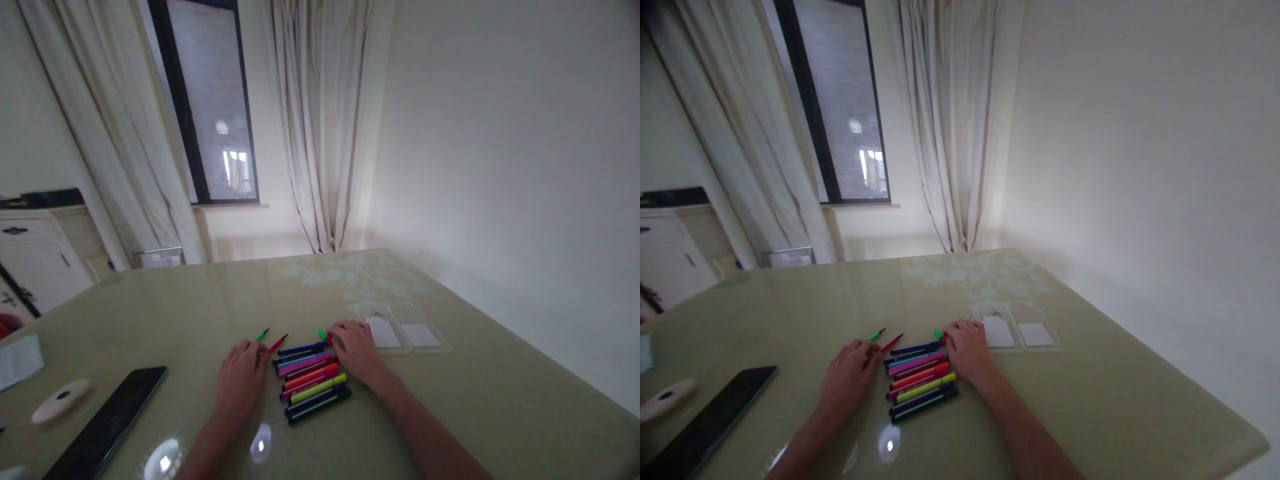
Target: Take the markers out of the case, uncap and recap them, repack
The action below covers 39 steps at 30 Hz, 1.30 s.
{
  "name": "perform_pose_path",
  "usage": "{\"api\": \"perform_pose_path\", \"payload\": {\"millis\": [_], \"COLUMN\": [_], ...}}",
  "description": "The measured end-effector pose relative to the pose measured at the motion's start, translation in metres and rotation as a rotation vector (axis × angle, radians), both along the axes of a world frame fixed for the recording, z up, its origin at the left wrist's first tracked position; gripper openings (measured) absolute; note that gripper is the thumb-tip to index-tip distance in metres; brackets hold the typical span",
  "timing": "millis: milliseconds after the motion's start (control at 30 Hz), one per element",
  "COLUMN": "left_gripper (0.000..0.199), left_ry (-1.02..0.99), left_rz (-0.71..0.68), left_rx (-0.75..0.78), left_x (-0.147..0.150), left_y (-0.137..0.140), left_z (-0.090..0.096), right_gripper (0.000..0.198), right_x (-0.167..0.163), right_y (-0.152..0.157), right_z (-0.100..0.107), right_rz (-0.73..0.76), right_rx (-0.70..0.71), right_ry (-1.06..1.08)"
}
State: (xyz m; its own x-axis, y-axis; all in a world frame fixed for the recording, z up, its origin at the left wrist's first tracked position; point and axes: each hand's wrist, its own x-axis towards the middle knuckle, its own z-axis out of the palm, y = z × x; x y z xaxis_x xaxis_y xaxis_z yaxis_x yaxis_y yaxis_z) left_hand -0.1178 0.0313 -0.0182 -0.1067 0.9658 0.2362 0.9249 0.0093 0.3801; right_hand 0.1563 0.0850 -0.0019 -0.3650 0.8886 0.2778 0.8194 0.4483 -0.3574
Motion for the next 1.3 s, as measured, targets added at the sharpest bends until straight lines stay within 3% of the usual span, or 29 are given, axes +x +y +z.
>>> {"api": "perform_pose_path", "payload": {"millis": [367,567,667,933,1300], "left_gripper": [0.029,0.027,0.027,0.028,0.027], "left_ry": [-0.344,-0.519,-0.559,-0.603,-0.632], "left_rz": [-0.077,-0.176,-0.220,-0.234,-0.259], "left_rx": [0.108,0.152,0.142,0.126,0.140], "left_x": [0.013,0.025,0.031,0.032,0.035], "left_y": [0.003,-0.001,-0.004,-0.005,-0.008], "left_z": [-0.002,0.008,0.011,0.010,0.014], "right_gripper": [0.025,0.012,0.012,0.010,0.016], "right_x": [0.009,0.013,0.004,-0.004,-0.005], "right_y": [0.003,-0.003,-0.012,-0.018,-0.019], "right_z": [0.009,0.020,0.022,0.022,0.020], "right_rz": [0.033,0.103,0.138,0.092,0.116], "right_rx": [-0.046,-0.064,-0.032,0.029,-0.027], "right_ry": [0.016,0.416,0.501,0.458,0.576]}}
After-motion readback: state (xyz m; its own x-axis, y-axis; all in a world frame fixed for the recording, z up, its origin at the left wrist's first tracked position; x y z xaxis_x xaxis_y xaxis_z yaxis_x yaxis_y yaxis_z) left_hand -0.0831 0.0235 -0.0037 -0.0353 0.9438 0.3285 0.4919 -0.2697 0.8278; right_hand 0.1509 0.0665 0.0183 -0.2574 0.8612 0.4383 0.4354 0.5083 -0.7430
